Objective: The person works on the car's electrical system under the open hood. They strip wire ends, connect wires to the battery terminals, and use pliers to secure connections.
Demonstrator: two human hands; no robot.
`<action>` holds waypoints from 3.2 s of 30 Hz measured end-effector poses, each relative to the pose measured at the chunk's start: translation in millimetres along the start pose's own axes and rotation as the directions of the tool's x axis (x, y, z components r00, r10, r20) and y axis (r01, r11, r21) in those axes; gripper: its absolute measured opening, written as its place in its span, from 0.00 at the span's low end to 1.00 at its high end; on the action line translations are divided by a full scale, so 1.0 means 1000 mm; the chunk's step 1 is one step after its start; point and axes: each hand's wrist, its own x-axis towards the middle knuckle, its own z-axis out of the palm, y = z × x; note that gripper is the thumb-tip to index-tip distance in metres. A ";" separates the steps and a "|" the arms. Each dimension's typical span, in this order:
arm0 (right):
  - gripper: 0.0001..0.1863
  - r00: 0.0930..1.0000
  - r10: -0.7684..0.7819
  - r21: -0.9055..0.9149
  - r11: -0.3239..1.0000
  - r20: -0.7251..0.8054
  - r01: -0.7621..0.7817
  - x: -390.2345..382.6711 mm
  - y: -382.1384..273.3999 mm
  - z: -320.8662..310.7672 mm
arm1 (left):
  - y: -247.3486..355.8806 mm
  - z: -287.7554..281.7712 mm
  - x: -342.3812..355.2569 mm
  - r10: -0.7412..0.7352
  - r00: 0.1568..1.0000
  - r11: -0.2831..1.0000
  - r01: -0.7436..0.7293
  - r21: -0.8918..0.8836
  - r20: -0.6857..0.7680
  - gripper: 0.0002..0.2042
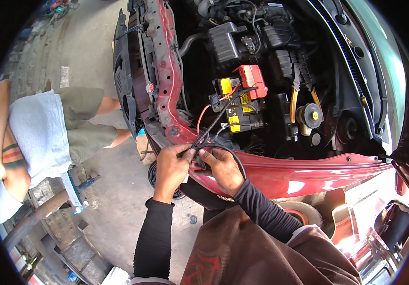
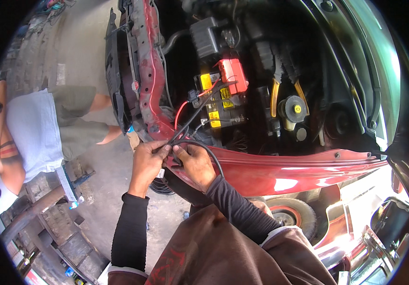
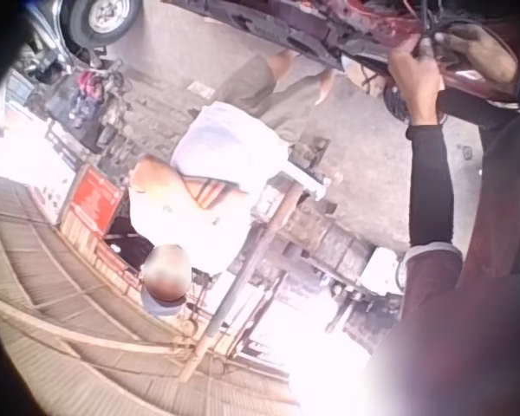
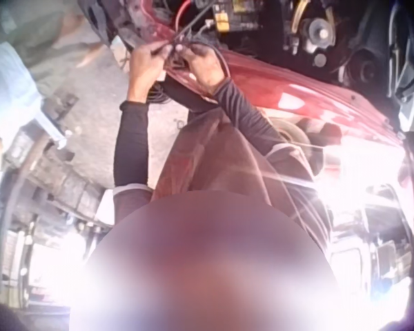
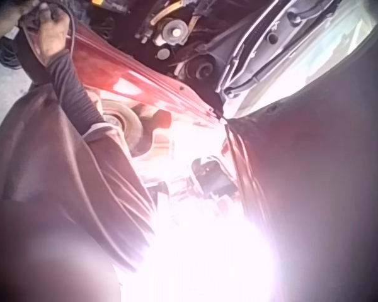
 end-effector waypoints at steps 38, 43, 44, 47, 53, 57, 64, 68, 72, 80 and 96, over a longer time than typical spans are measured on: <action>0.21 0.859 -0.491 -0.910 0.275 0.143 0.309 -0.031 -0.054 0.008 | 0.012 0.030 -0.040 0.272 0.962 0.956 -0.265 0.127 -0.039 0.13; 0.25 0.830 -0.471 -0.917 0.099 0.298 0.385 0.010 -0.076 0.025 | 0.014 0.029 -0.040 0.147 0.989 0.978 -0.146 0.152 -0.001 0.10; 0.26 0.876 -0.366 -0.915 0.126 0.315 0.382 0.017 -0.081 0.024 | 0.012 0.029 -0.037 0.127 0.991 0.984 -0.121 0.128 -0.044 0.09; 0.25 0.870 -0.288 -0.780 0.392 0.399 0.487 0.028 -0.090 0.014 | 0.004 0.031 -0.031 0.064 0.989 0.998 -0.063 0.010 -0.131 0.10; 0.24 0.699 -0.372 -0.723 0.097 0.611 0.684 0.022 -0.076 -0.012 | -0.020 0.029 -0.018 -0.146 0.975 0.987 0.133 -0.088 -0.169 0.15; 0.27 0.632 -0.274 -0.684 -0.169 0.725 0.710 0.029 -0.061 -0.022 | -0.027 0.033 -0.016 -0.163 0.967 0.984 0.144 -0.108 -0.194 0.12; 0.20 0.489 -0.266 -0.546 -0.222 0.831 0.808 0.044 -0.059 -0.029 | -0.007 0.029 -0.016 0.022 0.956 0.993 0.012 0.114 -0.291 0.13; 0.21 0.521 -0.324 -0.576 -0.096 0.790 0.812 0.052 -0.055 -0.035 | 0.011 0.024 -0.017 0.190 0.965 0.958 -0.142 0.250 -0.180 0.13; 0.22 0.582 -0.277 -0.604 0.006 0.764 0.797 0.063 -0.058 -0.036 | 0.015 0.019 -0.018 0.369 0.927 0.881 -0.324 0.345 -0.069 0.13; 0.27 0.780 -0.563 -0.833 0.266 0.273 0.485 -0.039 -0.026 0.004 | 0.015 0.011 0.002 0.182 0.983 0.817 -0.166 0.553 0.026 0.08; 0.10 0.992 0.117 0.164 0.981 -0.047 -0.108 -0.011 -0.003 0.014 | 0.010 -0.009 -0.004 -0.071 0.993 0.965 0.045 0.257 0.094 0.13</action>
